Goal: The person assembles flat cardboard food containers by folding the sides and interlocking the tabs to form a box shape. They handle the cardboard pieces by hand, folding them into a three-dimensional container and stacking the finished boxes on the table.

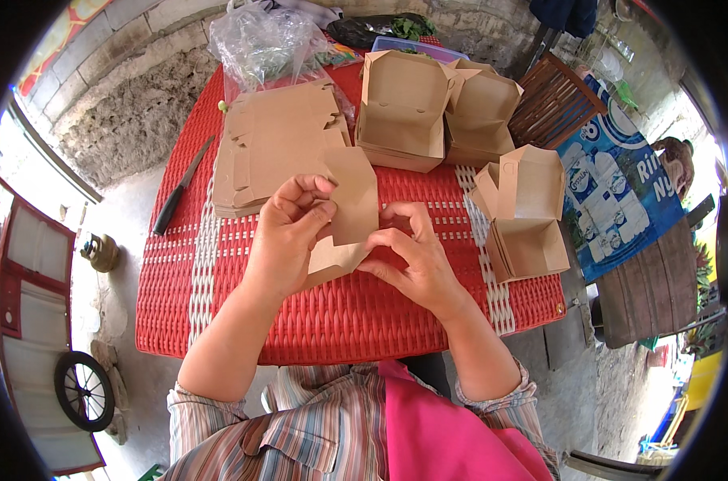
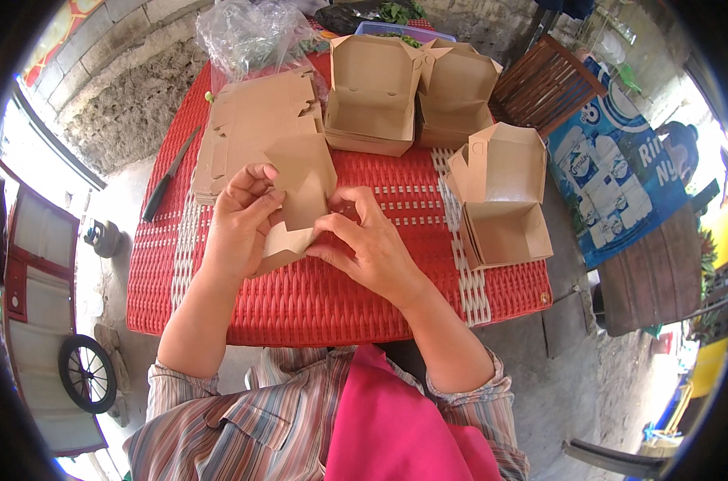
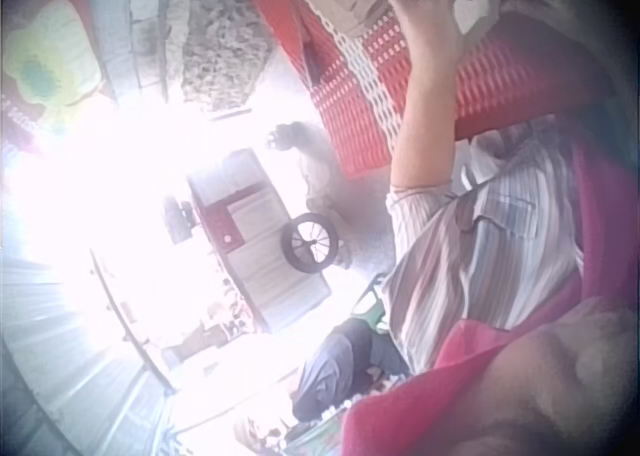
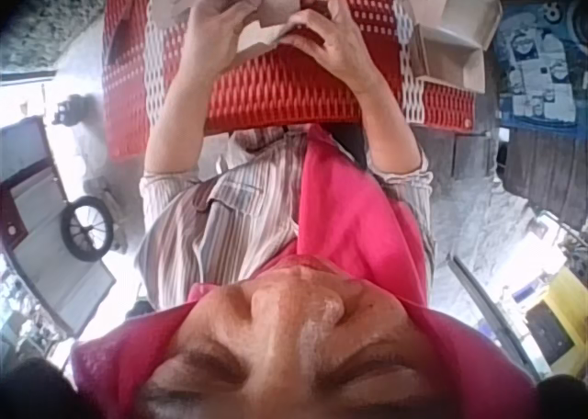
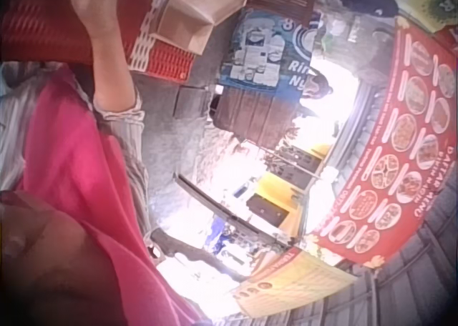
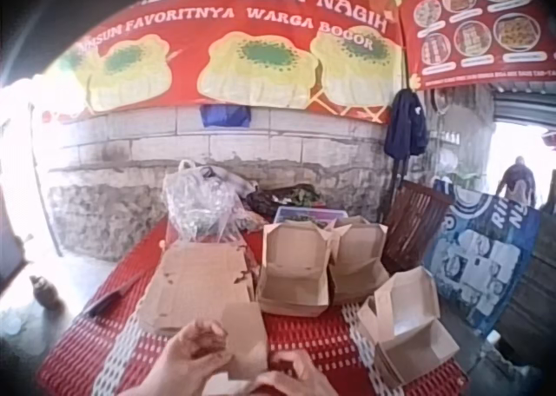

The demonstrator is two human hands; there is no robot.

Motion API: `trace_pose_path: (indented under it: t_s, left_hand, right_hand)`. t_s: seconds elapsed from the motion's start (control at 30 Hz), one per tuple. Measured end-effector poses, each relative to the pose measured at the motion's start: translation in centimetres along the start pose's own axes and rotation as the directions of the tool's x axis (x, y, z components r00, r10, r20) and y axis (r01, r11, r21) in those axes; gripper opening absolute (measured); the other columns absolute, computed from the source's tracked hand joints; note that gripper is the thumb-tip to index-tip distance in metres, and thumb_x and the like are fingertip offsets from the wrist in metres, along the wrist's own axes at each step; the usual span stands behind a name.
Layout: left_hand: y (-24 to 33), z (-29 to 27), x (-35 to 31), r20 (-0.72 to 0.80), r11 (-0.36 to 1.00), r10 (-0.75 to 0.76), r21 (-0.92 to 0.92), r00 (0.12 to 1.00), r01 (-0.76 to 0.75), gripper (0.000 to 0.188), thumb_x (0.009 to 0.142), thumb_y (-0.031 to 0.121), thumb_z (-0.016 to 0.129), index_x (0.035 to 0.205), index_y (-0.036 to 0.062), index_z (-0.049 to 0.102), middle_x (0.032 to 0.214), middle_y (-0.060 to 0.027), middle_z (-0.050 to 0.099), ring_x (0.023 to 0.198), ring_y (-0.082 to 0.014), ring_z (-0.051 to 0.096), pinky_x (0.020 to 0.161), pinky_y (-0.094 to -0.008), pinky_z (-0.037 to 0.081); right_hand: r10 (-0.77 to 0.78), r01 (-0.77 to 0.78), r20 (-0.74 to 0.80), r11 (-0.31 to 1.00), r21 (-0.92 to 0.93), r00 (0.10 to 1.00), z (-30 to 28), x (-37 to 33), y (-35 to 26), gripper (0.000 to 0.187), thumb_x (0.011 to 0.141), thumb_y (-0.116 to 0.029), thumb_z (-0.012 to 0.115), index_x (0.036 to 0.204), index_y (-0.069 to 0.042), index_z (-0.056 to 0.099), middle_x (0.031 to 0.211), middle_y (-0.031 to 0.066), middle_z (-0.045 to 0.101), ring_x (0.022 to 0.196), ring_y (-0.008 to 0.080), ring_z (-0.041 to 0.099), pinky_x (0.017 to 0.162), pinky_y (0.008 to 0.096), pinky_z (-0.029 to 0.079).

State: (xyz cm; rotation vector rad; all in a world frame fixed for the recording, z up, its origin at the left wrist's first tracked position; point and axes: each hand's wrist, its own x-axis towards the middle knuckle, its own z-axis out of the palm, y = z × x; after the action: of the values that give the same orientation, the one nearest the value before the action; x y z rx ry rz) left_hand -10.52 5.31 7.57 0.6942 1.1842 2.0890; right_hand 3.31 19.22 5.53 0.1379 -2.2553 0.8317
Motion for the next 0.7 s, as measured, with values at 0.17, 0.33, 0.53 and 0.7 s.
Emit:
trace_pose_path:
  t_s: [0.17, 0.33, 0.53, 0.7]
  left_hand:
    - [0.7, 1.3, -0.7, 0.026, 0.972, -0.107, 0.212, 0.994, 0.099, 0.02, 0.095, 0.002, 0.059, 0.114, -0.0021, 0.058, 0.106, -0.0077, 0.065, 0.096, -0.0118, 0.062, 0.084, -0.0293, 0.053]
    - [0.6, 0.2, -0.6, 0.111, 0.848, -0.075, 0.53, 0.991, 0.004, 0.021, 0.095, 0.005, 0.06, 0.113, -0.0054, 0.061, 0.098, -0.01, 0.069, 0.087, -0.0098, 0.061, 0.079, -0.0279, 0.051]
    - [0.1, 0.1, -0.6, 0.113, 0.806, -0.021, 0.59, 0.993, -0.05, 0.021, 0.096, 0.006, 0.06, 0.113, -0.0045, 0.062, 0.089, -0.0073, 0.067, 0.08, -0.0082, 0.058, 0.073, -0.0278, 0.05]
    - [0.5, 0.3, -0.6, 0.121, 0.829, -0.059, 0.559, 0.991, -0.018, 0.022, 0.097, 0.005, 0.057, 0.117, -0.0039, 0.06, 0.098, -0.0057, 0.066, 0.09, -0.0097, 0.06, 0.079, -0.0283, 0.052]
  right_hand:
    - [0.078, -0.078, -0.016, 0.997, 0.002, 0.997, 0.4, -0.4, 0.7, 0.024, 0.077, -0.017, 0.08, 0.092, -0.009, 0.064, 0.11, 0.0114, 0.047, 0.095, 0.0296, 0.056, 0.08, 0.04, 0.05]
    - [0.087, -0.09, 0.038, 0.994, 0.068, 0.995, 0.3, -0.3, 0.6, 0.022, 0.077, -0.019, 0.081, 0.089, -0.008, 0.065, 0.111, 0.0112, 0.046, 0.099, 0.029, 0.055, 0.083, 0.0396, 0.05]
    - [0.056, -0.059, 0.037, 0.995, 0.085, 0.998, 0.1, -0.1, 0.5, 0.02, 0.078, -0.019, 0.081, 0.087, -0.007, 0.067, 0.115, 0.012, 0.044, 0.108, 0.029, 0.052, 0.09, 0.0399, 0.049]
    - [0.132, -0.125, -0.032, 0.979, 0.16, 0.991, 0.4, -0.3, 0.3, 0.017, 0.082, -0.014, 0.078, 0.084, -0.004, 0.064, 0.117, 0.0128, 0.044, 0.11, 0.028, 0.05, 0.091, 0.0401, 0.048]
